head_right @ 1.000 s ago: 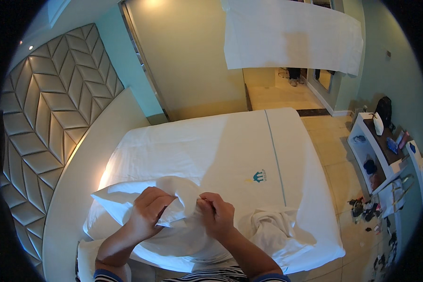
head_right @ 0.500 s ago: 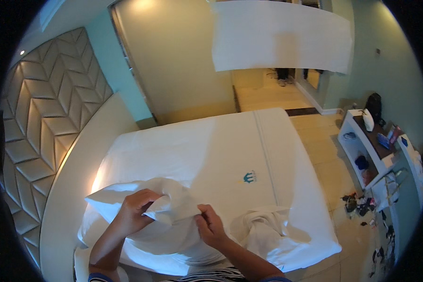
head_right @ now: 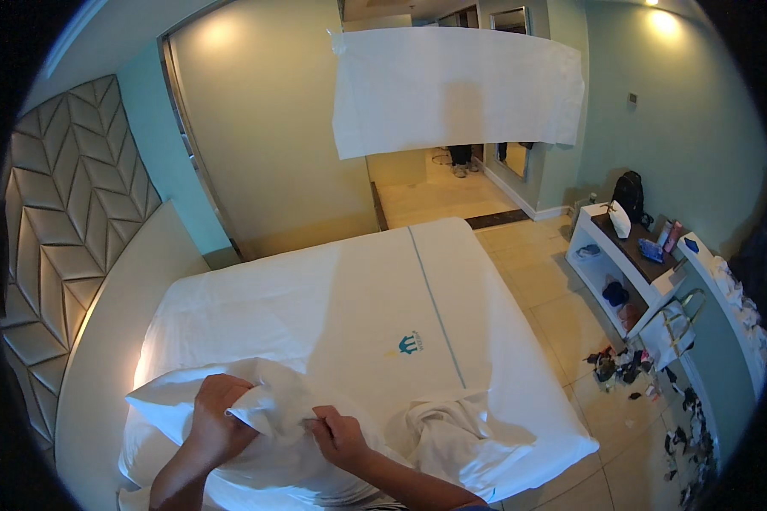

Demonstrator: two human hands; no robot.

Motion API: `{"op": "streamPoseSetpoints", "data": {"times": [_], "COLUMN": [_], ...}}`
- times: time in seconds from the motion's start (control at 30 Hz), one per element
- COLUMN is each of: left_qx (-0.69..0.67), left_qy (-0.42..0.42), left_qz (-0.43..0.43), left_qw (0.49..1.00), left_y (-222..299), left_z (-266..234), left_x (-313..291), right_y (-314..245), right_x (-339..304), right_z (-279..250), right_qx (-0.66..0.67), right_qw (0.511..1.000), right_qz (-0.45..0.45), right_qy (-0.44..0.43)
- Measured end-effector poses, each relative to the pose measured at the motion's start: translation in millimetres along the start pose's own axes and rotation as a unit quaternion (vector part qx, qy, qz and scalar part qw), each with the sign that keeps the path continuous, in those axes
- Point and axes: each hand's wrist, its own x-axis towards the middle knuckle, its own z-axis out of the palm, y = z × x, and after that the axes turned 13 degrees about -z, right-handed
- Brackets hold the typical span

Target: The person adjusts a white mattress on a bed frame and then places a white pillow into a pillowcase. The person smooths the mattress surface and aligns it before handling the pillow and pillowcase.

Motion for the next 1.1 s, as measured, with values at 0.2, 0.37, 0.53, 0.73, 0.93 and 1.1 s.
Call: {"op": "streamPoseSetpoints", "data": {"times": [0.2,0.37,0.53,0.73,0.93,1.1], "left_qx": [-0.046,-0.142,-0.216,-0.26,-0.267,-0.248], "left_qy": [-0.027,-0.063,-0.122,-0.128,-0.113,-0.086], "left_qz": [0.038,-0.03,-0.069,-0.097,-0.123,-0.044], "left_qw": [0.998,0.987,0.966,0.952,0.949,0.964], "left_y": [14,-7,-1,-7,-9,-31], "left_z": [2,3,5,7,10,-6], "left_x": [-3,2,5,6,7,6], "right_y": [8,6,4,-17,-11,10], "right_x": [1,7,4,27,33,21], "right_z": [3,-36,-48,-28,-14,-12], "right_qx": [-0.123,-0.162,0.012,-0.044,0.059,0.236], "right_qw": [0.976,0.984,0.982,0.995,0.994,0.958], "right_qz": [-0.116,-0.057,0.133,-0.09,0.088,0.159], "right_qy": [-0.14,-0.044,-0.134,0.014,-0.037,0.039]}}
